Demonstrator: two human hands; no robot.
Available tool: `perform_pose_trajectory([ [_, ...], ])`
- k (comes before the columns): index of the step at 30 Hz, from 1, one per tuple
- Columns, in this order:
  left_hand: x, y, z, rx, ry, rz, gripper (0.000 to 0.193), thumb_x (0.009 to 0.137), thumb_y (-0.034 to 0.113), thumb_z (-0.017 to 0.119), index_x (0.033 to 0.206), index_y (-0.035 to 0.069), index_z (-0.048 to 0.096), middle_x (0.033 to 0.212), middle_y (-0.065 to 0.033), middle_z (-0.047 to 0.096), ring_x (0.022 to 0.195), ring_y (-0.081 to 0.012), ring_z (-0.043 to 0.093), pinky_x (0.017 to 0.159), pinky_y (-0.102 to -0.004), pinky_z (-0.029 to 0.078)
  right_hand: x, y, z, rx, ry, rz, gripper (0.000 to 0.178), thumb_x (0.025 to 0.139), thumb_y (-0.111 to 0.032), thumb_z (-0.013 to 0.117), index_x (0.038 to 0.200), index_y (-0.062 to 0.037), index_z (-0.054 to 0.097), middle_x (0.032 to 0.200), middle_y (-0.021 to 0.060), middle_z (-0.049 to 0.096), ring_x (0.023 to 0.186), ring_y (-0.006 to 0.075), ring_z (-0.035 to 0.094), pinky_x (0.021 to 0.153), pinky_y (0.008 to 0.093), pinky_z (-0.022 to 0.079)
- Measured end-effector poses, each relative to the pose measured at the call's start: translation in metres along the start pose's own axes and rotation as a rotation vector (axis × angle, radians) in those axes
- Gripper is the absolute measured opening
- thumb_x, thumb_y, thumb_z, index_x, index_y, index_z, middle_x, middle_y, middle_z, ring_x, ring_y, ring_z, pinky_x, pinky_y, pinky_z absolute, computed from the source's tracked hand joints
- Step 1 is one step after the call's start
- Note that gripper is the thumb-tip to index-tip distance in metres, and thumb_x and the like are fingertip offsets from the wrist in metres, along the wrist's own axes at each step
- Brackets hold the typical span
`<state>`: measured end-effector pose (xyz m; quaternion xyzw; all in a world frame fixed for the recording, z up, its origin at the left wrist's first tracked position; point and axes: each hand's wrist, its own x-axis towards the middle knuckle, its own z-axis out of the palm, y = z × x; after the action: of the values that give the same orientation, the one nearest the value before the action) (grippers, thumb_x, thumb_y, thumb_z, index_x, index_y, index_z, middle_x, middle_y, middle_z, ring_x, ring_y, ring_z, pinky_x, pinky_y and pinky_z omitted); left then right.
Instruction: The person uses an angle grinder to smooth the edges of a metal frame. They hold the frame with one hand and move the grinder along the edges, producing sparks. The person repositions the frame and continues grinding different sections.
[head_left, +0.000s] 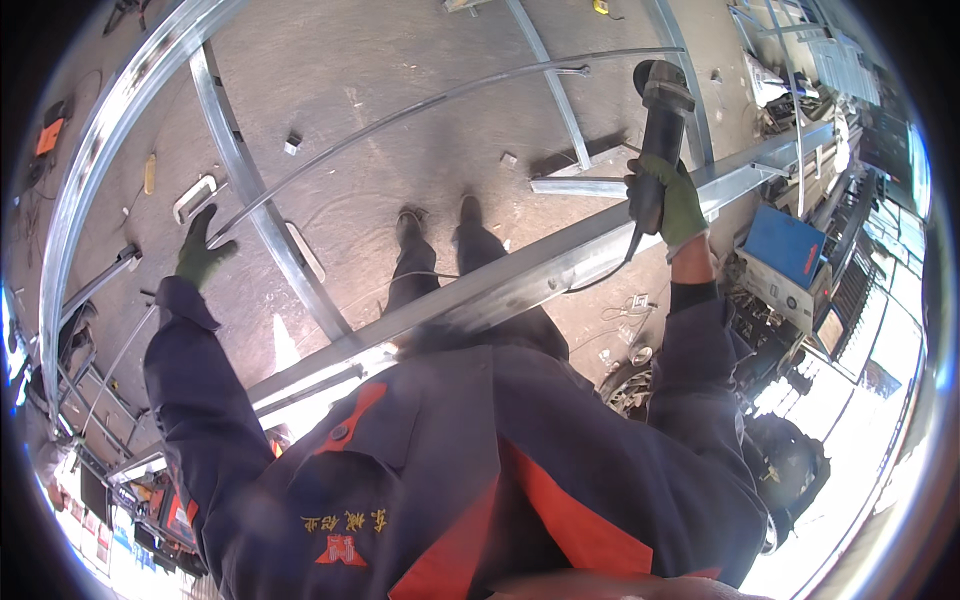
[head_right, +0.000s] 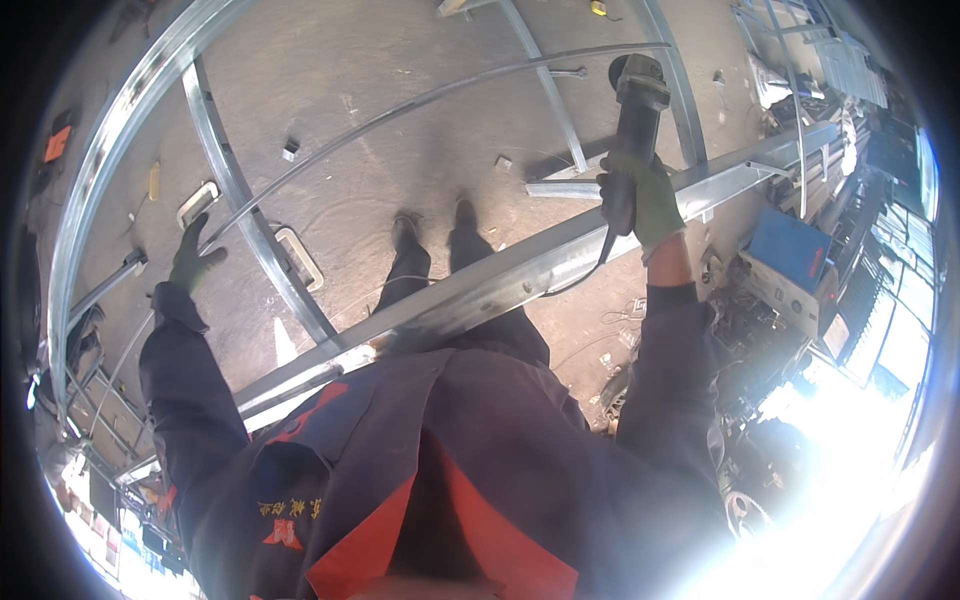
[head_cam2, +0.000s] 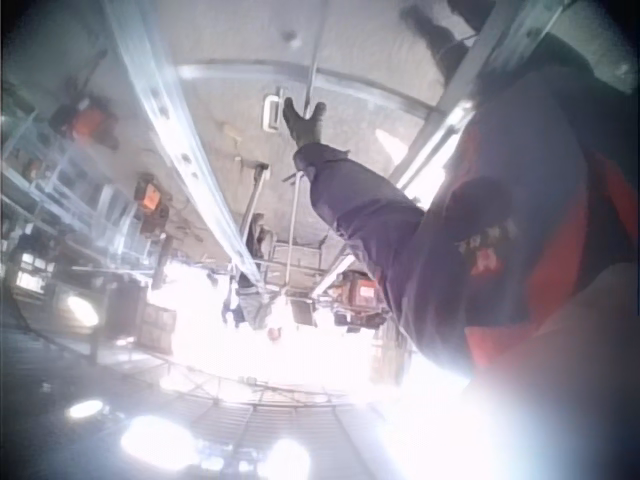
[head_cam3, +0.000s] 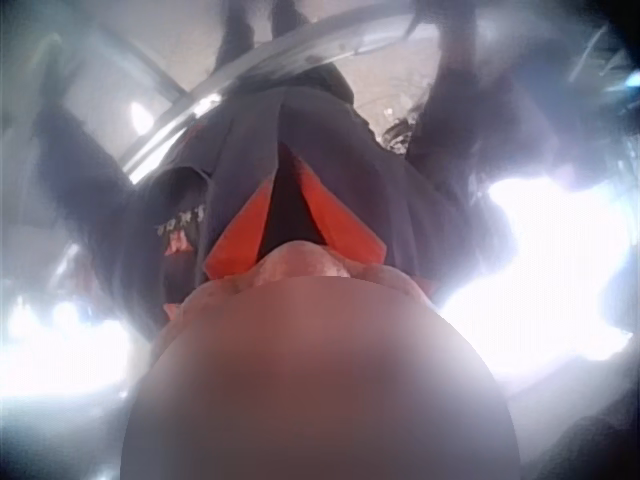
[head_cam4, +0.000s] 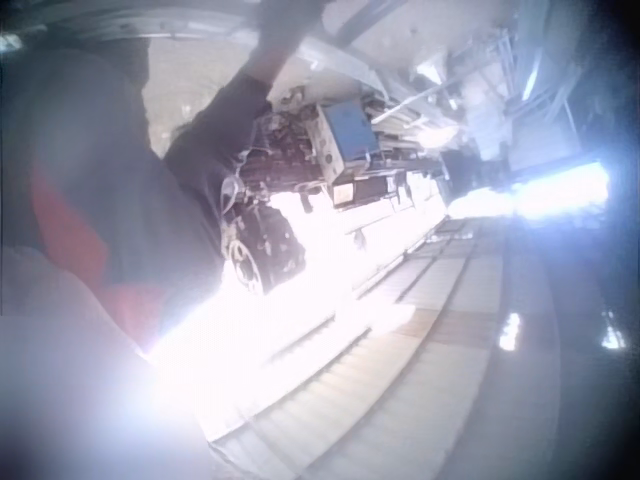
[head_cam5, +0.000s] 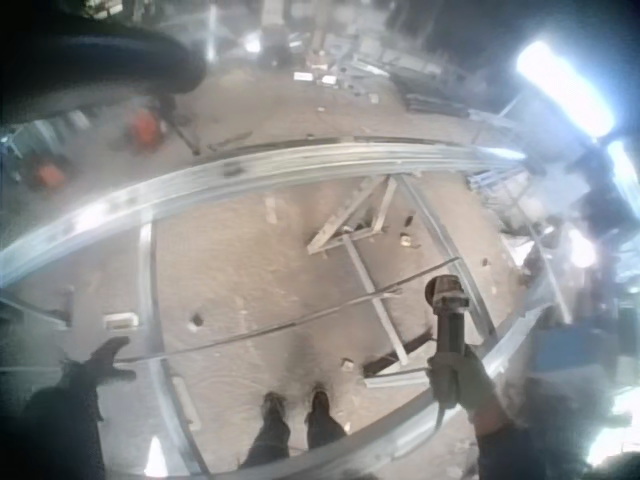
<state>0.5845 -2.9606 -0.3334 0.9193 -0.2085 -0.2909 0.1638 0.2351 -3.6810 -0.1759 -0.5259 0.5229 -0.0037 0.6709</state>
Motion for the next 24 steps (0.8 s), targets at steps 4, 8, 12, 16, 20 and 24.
perform_pose_trajectory([
  [4,0.016,0.105,0.038,0.179,0.221,0.322,0.066,0.088,0.037,0.089,0.144,0.01,0.068,0.147,-0.0191,0.068,0.134,-0.0374,0.065,0.115,-0.0474,0.051,0.001,0.003,0.019,-0.085,-0.17,-0.01,0.042,0.092,-0.019,0.085,0.124,-0.0025,0.065,0.092,0.0118,0.074,0.072,0.0208,0.072,0.055,0.0329,0.06],
  [8,0.04,0.176,0.061,0.09,0.226,0.031,0.049,0.093,0.048,0.081,0.124,0.01,0.08,0.12,-0.0157,0.08,0.11,-0.0363,0.077,0.097,-0.0459,0.06,0.02,0.024,0.077,-0.231,-0.317,-0.047,0.064,0.086,-0.024,0.09,0.136,0.0019,0.061,0.106,0.0116,0.073,0.086,0.0198,0.074,0.073,0.0327,0.06],
  [12,0.046,0.206,0.065,0.198,0.244,-0.167,0.041,0.095,0.051,0.08,0.119,0.017,0.083,0.108,-0.011,0.083,0.102,-0.0331,0.079,0.091,-0.0449,0.061,0.016,0.035,0.13,-0.442,-0.492,-0.016,0.075,0.084,-0.031,0.09,0.144,0.0005,0.057,0.121,0.0149,0.073,0.106,0.0244,0.072,0.093,0.0382,0.059],
  [16,0.046,0.214,0.06,0.17,0.18,-0.257,0.037,0.095,0.051,0.081,0.115,0.021,0.083,0.107,-0.0074,0.083,0.101,-0.0316,0.078,0.089,-0.0439,0.06,-0.005,0.05,0.16,-0.459,-0.637,-0.089,0.077,0.088,-0.03,0.092,0.148,0.0021,0.055,0.118,0.0127,0.071,0.101,0.019,0.07,0.089,0.036,0.058],
  [20,0.046,0.214,0.06,0.169,0.211,-0.212,0.033,0.096,0.05,0.081,0.109,0.02,0.083,0.098,-0.0048,0.082,0.094,-0.0296,0.079,0.085,-0.0434,0.059,-0.009,0.061,0.16,-0.488,-0.559,-0.063,0.082,0.084,-0.034,0.091,0.147,0.0029,0.053,0.122,0.0153,0.071,0.112,0.0246,0.071,0.098,0.0393,0.057],
  [24,0.044,0.211,0.061,0.161,0.226,-0.163,0.031,0.096,0.05,0.08,0.109,0.022,0.083,0.097,-0.0036,0.081,0.095,-0.0286,0.078,0.086,-0.044,0.058,-0.011,0.07,0.159,-0.457,-0.425,-0.038,0.085,0.085,-0.034,0.091,0.148,0.0053,0.05,0.122,0.0161,0.07,0.111,0.0256,0.072,0.095,0.0413,0.058],
])
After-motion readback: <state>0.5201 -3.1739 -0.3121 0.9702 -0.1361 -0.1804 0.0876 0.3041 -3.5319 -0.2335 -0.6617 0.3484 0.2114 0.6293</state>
